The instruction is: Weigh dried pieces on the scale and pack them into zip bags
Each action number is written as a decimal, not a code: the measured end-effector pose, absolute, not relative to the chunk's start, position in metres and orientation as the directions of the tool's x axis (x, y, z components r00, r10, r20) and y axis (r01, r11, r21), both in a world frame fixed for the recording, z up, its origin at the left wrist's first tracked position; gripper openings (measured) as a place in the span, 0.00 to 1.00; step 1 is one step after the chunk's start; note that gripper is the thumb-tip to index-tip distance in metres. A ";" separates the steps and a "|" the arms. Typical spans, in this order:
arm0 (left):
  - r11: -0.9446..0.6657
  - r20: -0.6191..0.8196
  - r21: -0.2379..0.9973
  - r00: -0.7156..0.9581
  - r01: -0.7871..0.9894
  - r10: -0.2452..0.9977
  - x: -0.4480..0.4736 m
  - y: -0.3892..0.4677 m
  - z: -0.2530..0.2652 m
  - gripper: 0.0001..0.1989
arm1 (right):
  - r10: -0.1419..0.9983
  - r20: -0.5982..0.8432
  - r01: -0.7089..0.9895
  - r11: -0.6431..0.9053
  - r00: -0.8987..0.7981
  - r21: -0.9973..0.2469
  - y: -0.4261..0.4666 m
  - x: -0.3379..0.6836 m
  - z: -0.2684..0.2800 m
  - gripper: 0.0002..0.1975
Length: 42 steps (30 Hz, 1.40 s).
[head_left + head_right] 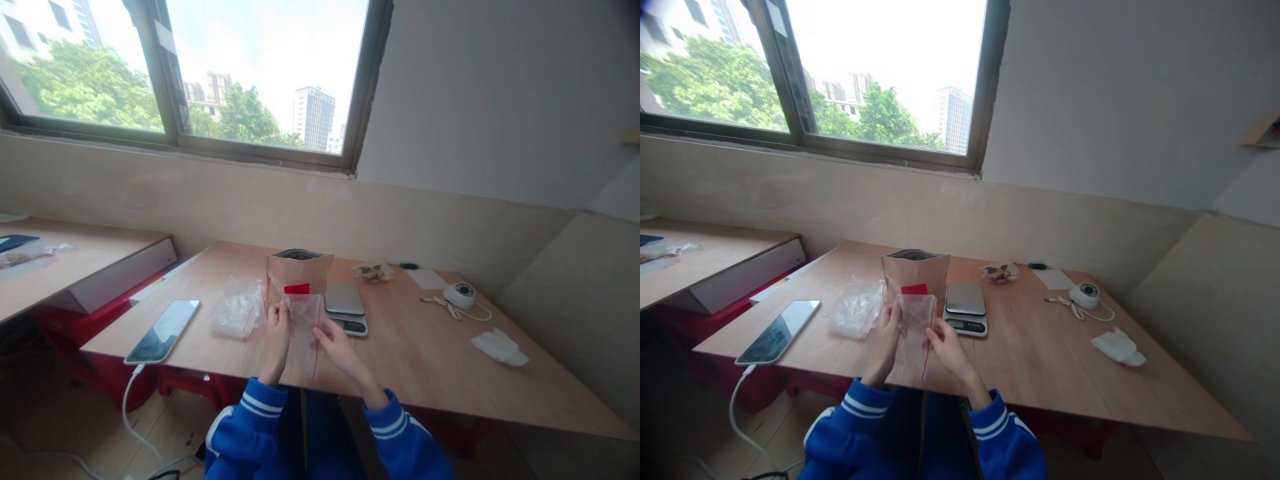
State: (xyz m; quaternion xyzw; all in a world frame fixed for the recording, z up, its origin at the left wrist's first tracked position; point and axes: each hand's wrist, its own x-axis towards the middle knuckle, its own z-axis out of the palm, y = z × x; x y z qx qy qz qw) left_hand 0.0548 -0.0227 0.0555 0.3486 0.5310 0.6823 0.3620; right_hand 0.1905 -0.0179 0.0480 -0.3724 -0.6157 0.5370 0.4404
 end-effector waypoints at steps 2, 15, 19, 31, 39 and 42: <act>-0.115 0.025 0.980 -0.472 -0.164 0.882 0.052 -0.023 0.057 0.23 | 0.947 0.113 -0.037 0.107 -0.302 -0.994 -0.021 0.185 0.042 0.15; -0.141 0.077 0.988 -0.570 -0.069 0.818 0.024 -0.030 0.063 0.25 | 0.938 0.247 0.128 0.283 -0.242 -0.950 -0.027 0.169 0.020 0.12; 0.167 -0.210 0.968 -0.241 -0.185 0.948 0.027 -0.050 0.054 0.27 | 0.942 0.287 0.118 0.309 -0.173 -0.944 -0.025 0.168 0.017 0.13; 0.134 0.036 0.967 -0.637 0.217 0.770 -0.049 -0.072 0.046 0.32 | 0.976 0.219 0.097 0.218 0.009 -0.971 0.018 0.219 0.027 0.16; 0.298 0.068 0.840 -0.633 0.454 0.771 -0.107 -0.012 0.063 0.31 | 0.824 0.550 0.747 0.280 0.135 -0.603 0.175 0.318 0.005 0.14; 0.364 0.278 0.615 -0.625 0.700 0.730 -0.105 0.014 0.065 0.35 | 0.843 0.531 0.832 0.228 0.091 -0.505 0.207 0.327 -0.005 0.18</act>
